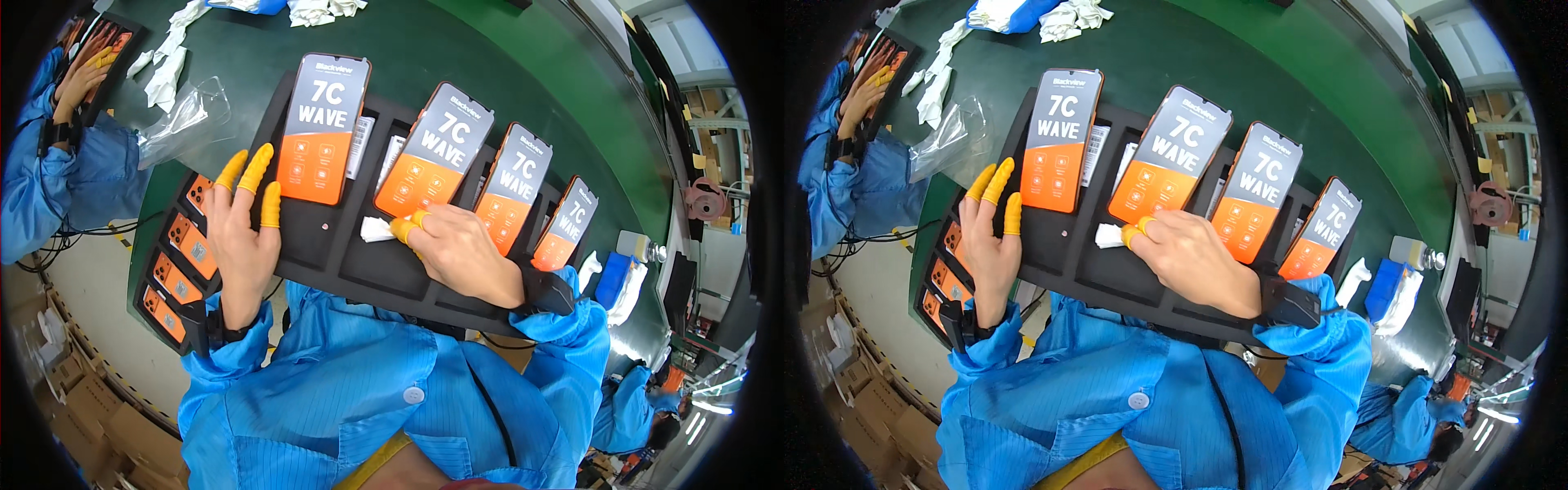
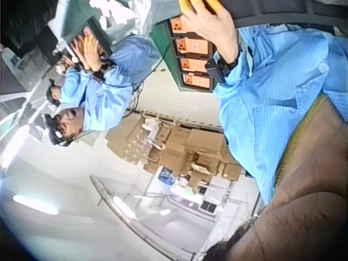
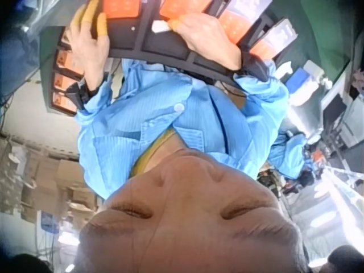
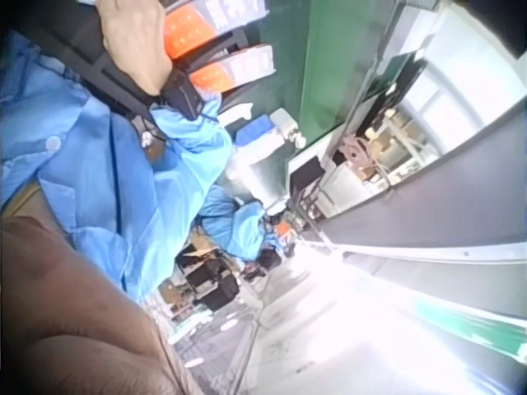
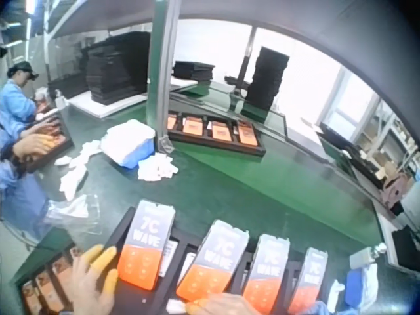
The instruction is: The recorder is cleaning the exterior backs and camera lenses of several orange mobile phones using a white cleaning cloth and a bottle of solution before placing them on a production tray.
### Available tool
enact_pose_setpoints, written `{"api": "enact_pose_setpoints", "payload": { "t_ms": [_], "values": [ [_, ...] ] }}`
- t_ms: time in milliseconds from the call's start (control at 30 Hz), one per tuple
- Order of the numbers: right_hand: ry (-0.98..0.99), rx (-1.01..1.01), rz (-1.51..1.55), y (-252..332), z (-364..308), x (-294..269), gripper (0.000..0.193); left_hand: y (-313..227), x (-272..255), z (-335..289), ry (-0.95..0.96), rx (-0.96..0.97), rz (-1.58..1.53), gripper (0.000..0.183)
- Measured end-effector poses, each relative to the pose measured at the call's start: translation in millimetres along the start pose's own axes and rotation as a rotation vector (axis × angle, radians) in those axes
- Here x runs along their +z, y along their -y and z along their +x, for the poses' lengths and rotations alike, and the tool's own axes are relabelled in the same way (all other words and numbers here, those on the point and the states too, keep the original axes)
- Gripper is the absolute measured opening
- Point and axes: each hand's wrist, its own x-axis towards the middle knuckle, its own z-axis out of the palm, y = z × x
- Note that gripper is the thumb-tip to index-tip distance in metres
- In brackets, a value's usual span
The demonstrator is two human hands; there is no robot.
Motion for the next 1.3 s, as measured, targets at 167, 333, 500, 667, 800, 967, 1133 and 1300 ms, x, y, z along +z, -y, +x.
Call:
{"api": "enact_pose_setpoints", "payload": {
  "t_ms": [167, 333, 500, 667, 800, 967, 1133, 1300],
  "values": [
    [0.077, 0.126, 0.209, -0.2, 3.1, -25.9, 0.021, -34.1, -2.4, -23.8, 0.069, 0.01, -0.065, 0.042],
    [-0.358, 0.036, 0.007, -23.4, 88.9, -42.0, 0.014, -38.8, 5.5, -48.4, -0.106, 0.183, 0.14, 0.026],
    [-0.394, 0.062, -0.094, -52.3, 132.3, 7.9, 0.018, -35.2, 4.7, -54.0, -0.03, 0.189, 0.219, 0.016],
    [-0.07, -0.128, 0.012, 13.1, 66.6, 32.6, 0.019, -30.7, 11.2, -58.7, -0.075, 0.211, 0.198, 0.014],
    [-0.156, -0.023, -0.121, -26.1, 102.5, 15.7, 0.024, -30.7, 8.3, -59.5, -0.097, 0.208, 0.234, 0.015],
    [-0.319, 0.052, -0.126, -44.4, 118.3, 9.3, 0.017, -26.9, 10.9, -57.2, -0.123, 0.193, 0.233, 0.014],
    [-0.074, -0.1, 0.061, 12.5, 61.6, 30.6, 0.022, -31.3, 13.0, -58.3, -0.115, 0.182, 0.221, 0.014],
    [-0.428, 0.043, -0.037, -62.3, 126.7, 2.2, 0.019, -28.7, 11.8, -60.5, -0.144, 0.171, 0.217, 0.014]
  ]
}}
